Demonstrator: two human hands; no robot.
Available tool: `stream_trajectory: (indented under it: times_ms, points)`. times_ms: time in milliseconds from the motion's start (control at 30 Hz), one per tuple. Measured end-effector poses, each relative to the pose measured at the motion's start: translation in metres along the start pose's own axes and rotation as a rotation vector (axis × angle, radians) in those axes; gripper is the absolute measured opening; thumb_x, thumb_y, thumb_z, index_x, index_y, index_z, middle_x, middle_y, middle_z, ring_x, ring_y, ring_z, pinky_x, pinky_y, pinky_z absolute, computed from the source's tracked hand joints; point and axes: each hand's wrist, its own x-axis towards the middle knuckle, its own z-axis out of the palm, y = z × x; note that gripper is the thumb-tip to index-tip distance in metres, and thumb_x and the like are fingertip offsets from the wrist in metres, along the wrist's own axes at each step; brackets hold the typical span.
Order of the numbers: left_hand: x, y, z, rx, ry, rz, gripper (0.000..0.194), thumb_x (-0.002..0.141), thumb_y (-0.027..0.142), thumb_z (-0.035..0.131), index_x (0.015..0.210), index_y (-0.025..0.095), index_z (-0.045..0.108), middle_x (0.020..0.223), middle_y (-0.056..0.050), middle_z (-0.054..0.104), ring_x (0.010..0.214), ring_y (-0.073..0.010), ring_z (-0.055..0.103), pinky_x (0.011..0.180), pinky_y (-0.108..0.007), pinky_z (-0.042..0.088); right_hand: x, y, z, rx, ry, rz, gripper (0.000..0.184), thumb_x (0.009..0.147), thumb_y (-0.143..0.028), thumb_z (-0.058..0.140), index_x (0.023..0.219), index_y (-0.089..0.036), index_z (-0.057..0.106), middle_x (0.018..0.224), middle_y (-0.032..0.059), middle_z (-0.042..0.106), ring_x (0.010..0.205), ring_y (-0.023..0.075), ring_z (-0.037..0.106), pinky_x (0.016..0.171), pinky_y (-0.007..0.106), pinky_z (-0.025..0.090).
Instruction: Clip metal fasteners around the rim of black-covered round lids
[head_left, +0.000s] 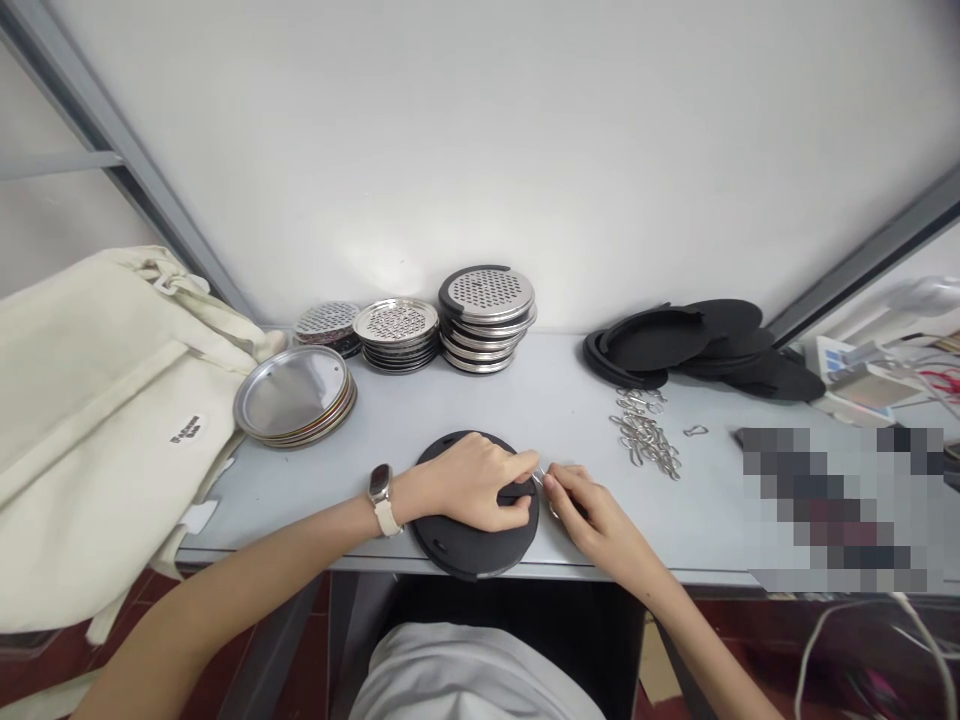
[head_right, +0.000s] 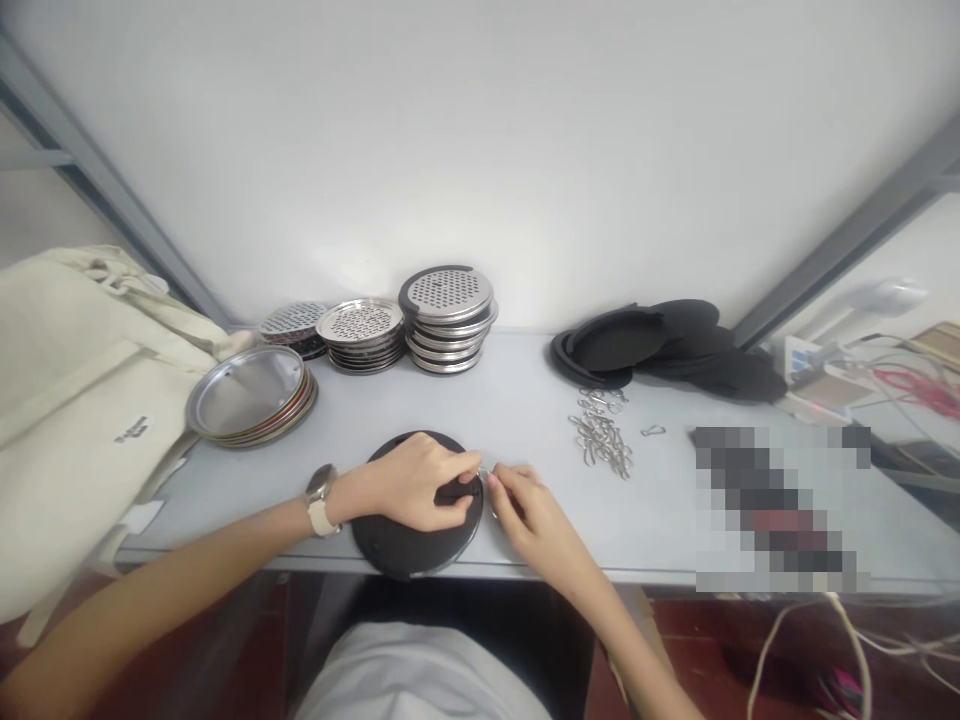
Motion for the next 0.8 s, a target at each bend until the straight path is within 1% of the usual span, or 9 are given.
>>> stream_trajectory:
  times_ms: [100,200,300,400,533,600,733,800]
  points:
    - [0.0001,0.0015,0.0013,-0.030,-0.002,0.017,0.015,0.080,0.033,0.052,0.082,0.020,0.045,0.060,0.002,0.060,0.054,-0.0159,0.058,0.051,-0.026,0.034,0.0003,-0.0007,0.0004,-0.037,-0.025,-0.041,0.030,0.099,-0.030,0.032,0.071,-0.022,0.037,0.067,-0.0005,0.046,0.076,0.0182,0.047,0.075,0.032,0.039]
    - [0.0006,0.0013,0.0029,-0.044,-0.002,-0.006,0.015,0.080,0.034,0.052,0.082,0.020,0.046,0.063,0.002,0.061,0.057,-0.0165,0.060,0.053,-0.026,0.035,0.0005,-0.0014,0.0000,-0.076,-0.044,-0.084,0.031,0.099,-0.027,0.032,0.068,-0.022,0.034,0.064,-0.0019,0.040,0.071,0.0169,0.044,0.075,0.032,0.039]
    - [0.0010,0.0006,0.0038,-0.055,0.003,-0.030,0.018,0.079,0.035,0.053,0.088,0.020,0.046,0.066,0.001,0.063,0.059,-0.0177,0.062,0.054,-0.026,0.036,0.0006,-0.0017,-0.0007,-0.085,-0.044,-0.098,0.031,0.098,-0.025,0.033,0.067,-0.022,0.032,0.062,-0.0026,0.036,0.068,0.0165,0.042,0.074,0.032,0.040]
    - [0.0013,0.0006,0.0035,-0.060,0.006,-0.054,0.026,0.079,0.037,0.054,0.095,0.020,0.045,0.066,0.001,0.064,0.058,-0.0191,0.062,0.054,-0.026,0.036,0.0007,-0.0019,-0.0009,-0.089,-0.041,-0.104,0.031,0.097,-0.024,0.034,0.067,-0.022,0.032,0.062,-0.0025,0.036,0.068,0.0165,0.043,0.074,0.033,0.041]
    - [0.0014,0.0015,0.0026,-0.053,0.013,-0.062,0.029,0.079,0.038,0.054,0.099,0.020,0.045,0.066,0.001,0.065,0.059,-0.0202,0.063,0.054,-0.026,0.036,0.0002,-0.0022,-0.0003,-0.087,-0.026,-0.113,0.031,0.097,-0.022,0.035,0.066,-0.022,0.034,0.061,-0.0023,0.038,0.066,0.0163,0.042,0.074,0.034,0.042]
    - [0.0015,0.0016,0.0025,-0.045,0.017,-0.044,0.027,0.080,0.036,0.053,0.100,0.020,0.046,0.066,0.001,0.065,0.059,-0.0196,0.062,0.053,-0.026,0.035,-0.0001,-0.0022,0.0000,-0.088,-0.018,-0.109,0.031,0.097,-0.022,0.035,0.066,-0.022,0.035,0.062,-0.0020,0.038,0.068,0.0168,0.044,0.073,0.034,0.042]
    - [0.0018,0.0000,0.0030,-0.024,0.013,0.017,0.014,0.082,0.032,0.050,0.088,0.020,0.047,0.062,0.002,0.061,0.055,-0.0167,0.059,0.051,-0.026,0.032,-0.0004,-0.0020,0.0001,-0.100,-0.022,-0.103,0.030,0.098,-0.024,0.034,0.067,-0.021,0.036,0.063,-0.0017,0.040,0.070,0.0173,0.045,0.072,0.033,0.041]
    - [0.0018,-0.0013,0.0033,-0.025,0.011,0.030,0.013,0.083,0.032,0.049,0.086,0.020,0.046,0.061,0.002,0.059,0.053,-0.0158,0.057,0.050,-0.026,0.031,-0.0004,-0.0022,0.0001,-0.102,-0.023,-0.104,0.031,0.098,-0.024,0.033,0.068,-0.021,0.036,0.063,-0.0017,0.040,0.070,0.0174,0.046,0.073,0.033,0.041]
